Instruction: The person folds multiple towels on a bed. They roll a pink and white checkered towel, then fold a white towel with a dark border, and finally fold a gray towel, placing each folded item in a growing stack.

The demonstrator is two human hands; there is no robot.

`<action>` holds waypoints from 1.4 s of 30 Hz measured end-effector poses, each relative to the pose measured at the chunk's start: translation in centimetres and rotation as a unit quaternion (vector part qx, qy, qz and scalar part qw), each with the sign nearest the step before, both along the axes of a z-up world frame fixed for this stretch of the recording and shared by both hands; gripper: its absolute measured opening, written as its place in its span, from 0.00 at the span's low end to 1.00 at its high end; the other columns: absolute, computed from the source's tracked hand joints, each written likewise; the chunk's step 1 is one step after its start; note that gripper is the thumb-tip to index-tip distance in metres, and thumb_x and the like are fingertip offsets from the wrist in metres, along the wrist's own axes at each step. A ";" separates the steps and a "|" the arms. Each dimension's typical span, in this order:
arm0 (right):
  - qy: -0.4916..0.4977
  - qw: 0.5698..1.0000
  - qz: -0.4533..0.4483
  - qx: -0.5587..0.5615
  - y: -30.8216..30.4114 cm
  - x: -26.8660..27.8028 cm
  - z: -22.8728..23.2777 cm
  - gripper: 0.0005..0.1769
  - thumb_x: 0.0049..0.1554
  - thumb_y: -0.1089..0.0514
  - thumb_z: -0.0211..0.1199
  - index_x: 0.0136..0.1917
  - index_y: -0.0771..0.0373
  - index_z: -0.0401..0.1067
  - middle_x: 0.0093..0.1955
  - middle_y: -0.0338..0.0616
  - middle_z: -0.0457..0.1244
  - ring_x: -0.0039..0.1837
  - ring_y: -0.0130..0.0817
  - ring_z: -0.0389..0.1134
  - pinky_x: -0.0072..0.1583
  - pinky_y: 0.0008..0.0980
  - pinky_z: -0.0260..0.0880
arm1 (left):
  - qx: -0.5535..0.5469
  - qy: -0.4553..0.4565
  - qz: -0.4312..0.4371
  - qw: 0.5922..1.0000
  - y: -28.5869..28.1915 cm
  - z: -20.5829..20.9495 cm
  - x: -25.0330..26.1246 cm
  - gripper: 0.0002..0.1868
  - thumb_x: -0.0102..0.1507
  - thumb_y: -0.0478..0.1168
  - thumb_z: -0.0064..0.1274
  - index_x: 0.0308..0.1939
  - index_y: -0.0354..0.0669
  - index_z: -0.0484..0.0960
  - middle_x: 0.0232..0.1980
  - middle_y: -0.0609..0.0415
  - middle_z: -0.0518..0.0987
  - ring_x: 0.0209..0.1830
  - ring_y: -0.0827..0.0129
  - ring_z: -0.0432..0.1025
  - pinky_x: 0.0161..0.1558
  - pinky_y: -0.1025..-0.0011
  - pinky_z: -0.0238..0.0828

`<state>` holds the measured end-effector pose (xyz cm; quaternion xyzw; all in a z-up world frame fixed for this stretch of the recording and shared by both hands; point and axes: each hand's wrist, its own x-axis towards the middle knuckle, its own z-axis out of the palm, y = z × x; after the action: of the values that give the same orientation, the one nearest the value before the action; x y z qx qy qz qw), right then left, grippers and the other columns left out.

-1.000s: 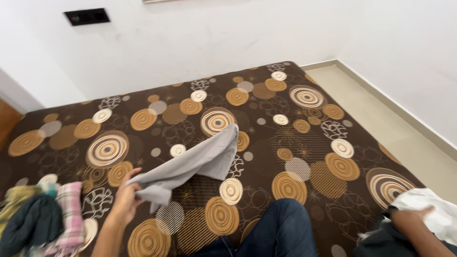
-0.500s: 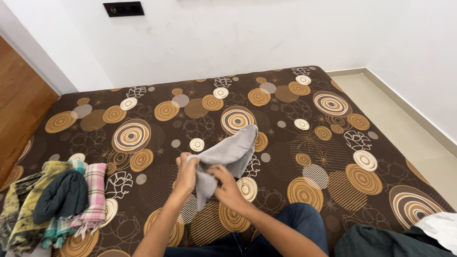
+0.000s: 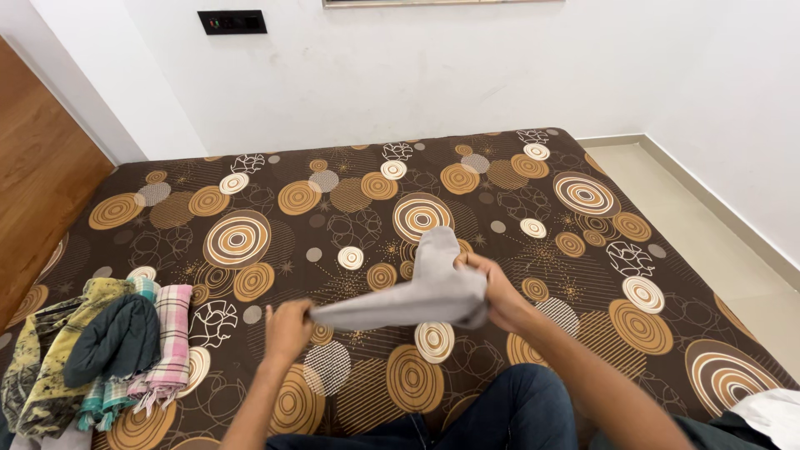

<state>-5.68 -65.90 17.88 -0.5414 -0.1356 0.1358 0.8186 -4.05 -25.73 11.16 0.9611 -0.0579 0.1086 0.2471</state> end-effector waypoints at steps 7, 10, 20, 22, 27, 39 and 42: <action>-0.148 0.762 0.457 -0.433 -4.4 -0.7 -7.3 0.19 0.62 0.52 0.65 0.59 0.69 0.76 0.54 0.58 0.70 0.56 0.40 0.71 0.58 0.38 0.69 | 0.100 0.225 -0.068 0.967 4.4 -1.9 -0.2 0.14 0.59 0.34 0.47 0.43 0.48 0.87 0.48 0.49 0.85 0.54 0.52 0.79 0.58 0.55 0.75; 0.022 0.658 0.483 -0.577 -3.7 4.0 -8.0 0.21 0.62 0.46 0.56 0.61 0.61 0.75 0.57 0.45 0.69 0.59 0.40 0.70 0.56 0.42 0.75 | 0.242 0.237 -0.071 0.938 3.6 0.8 4.0 0.15 0.63 0.41 0.45 0.45 0.43 0.87 0.51 0.39 0.84 0.54 0.48 0.79 0.59 0.53 0.74; -0.407 0.760 -0.408 -0.302 -1.2 17.5 11.2 0.24 0.56 0.52 0.67 0.63 0.64 0.72 0.57 0.51 0.69 0.59 0.43 0.71 0.61 0.38 0.71 | 0.113 -0.492 0.183 0.843 1.2 23.6 12.1 0.05 0.57 0.28 0.55 0.30 0.40 0.75 0.38 0.52 0.75 0.31 0.58 0.72 0.30 0.63 0.66; -0.400 0.784 -0.381 -0.282 -1.2 16.5 11.1 0.23 0.57 0.52 0.66 0.63 0.63 0.73 0.58 0.48 0.69 0.60 0.40 0.71 0.62 0.36 0.72 | 0.141 -0.538 0.162 0.815 1.6 23.2 9.6 0.05 0.56 0.29 0.56 0.31 0.39 0.75 0.40 0.52 0.75 0.33 0.59 0.72 0.31 0.64 0.66; -0.389 0.810 -0.326 -0.295 -1.5 15.5 -0.4 0.22 0.57 0.49 0.65 0.60 0.62 0.76 0.58 0.47 0.68 0.62 0.41 0.70 0.65 0.38 0.70 | 0.202 -0.412 0.132 0.879 2.5 12.2 3.8 0.05 0.56 0.31 0.56 0.34 0.40 0.78 0.39 0.52 0.75 0.29 0.61 0.71 0.30 0.64 0.68; -0.107 0.803 -0.172 -0.561 0.2 8.4 -23.6 0.34 0.59 0.49 0.65 0.71 0.70 0.59 0.64 0.69 0.61 0.67 0.60 0.63 0.68 0.45 0.63 | 0.038 0.149 0.143 0.978 2.9 -17.4 -1.1 0.14 0.62 0.38 0.49 0.51 0.43 0.80 0.53 0.43 0.77 0.52 0.47 0.74 0.50 0.54 0.74; -0.004 0.823 -0.202 -0.530 0.5 9.1 -23.7 0.38 0.55 0.52 0.67 0.72 0.68 0.55 0.60 0.67 0.65 0.64 0.58 0.67 0.65 0.46 0.66 | -0.168 0.089 0.185 0.964 3.5 -18.7 -1.6 0.13 0.60 0.35 0.47 0.45 0.36 0.84 0.43 0.37 0.82 0.43 0.43 0.76 0.46 0.54 0.71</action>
<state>3.38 -65.40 -5.81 -0.9078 0.0670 0.0162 0.4137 -5.65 -22.22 -7.50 0.9055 0.1620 0.0747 0.3850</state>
